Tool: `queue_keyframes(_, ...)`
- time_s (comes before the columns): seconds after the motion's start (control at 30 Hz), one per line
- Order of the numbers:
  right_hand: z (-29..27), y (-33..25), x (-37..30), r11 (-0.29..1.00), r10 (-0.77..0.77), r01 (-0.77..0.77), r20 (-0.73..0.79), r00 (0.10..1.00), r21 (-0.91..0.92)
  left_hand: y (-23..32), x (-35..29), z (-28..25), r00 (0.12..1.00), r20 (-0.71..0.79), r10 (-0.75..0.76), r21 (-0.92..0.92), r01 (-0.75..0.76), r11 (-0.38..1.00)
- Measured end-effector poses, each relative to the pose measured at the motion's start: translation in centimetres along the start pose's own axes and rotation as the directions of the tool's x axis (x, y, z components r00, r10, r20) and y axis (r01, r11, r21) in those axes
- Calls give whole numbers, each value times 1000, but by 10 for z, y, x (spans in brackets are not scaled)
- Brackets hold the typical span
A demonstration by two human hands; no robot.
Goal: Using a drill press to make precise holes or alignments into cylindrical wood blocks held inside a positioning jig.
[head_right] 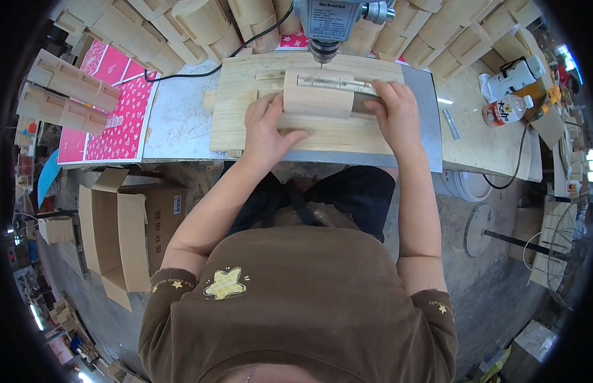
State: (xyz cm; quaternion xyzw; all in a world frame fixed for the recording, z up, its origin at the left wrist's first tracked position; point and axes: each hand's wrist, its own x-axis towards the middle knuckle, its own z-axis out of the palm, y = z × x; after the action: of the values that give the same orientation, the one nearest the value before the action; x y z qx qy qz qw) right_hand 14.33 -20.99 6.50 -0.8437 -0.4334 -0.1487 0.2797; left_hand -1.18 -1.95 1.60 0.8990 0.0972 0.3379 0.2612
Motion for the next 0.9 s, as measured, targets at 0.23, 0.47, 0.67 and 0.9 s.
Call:
queue_keyframes(0.23, 28, 0, 22, 998, -42, 42, -13, 999, -37, -40, 13, 10, 997, -16, -76, 74, 77, 994)
queue_keyframes(0.47, -20, 14, 55, 877, 115, 93, -394, 912, 471, -45, 13, 4, 987, 88, -133, 52, 129, 990)
queue_keyframes(0.67, -101, -45, 175, 894, 192, 87, -552, 811, 440, -39, 16, 3, 988, 94, -123, 94, 114, 989)
queue_keyframes(0.9, -102, -73, 90, 981, 41, -89, -270, 962, -171, -45, 9, -1, 987, 73, -146, 159, 133, 978)
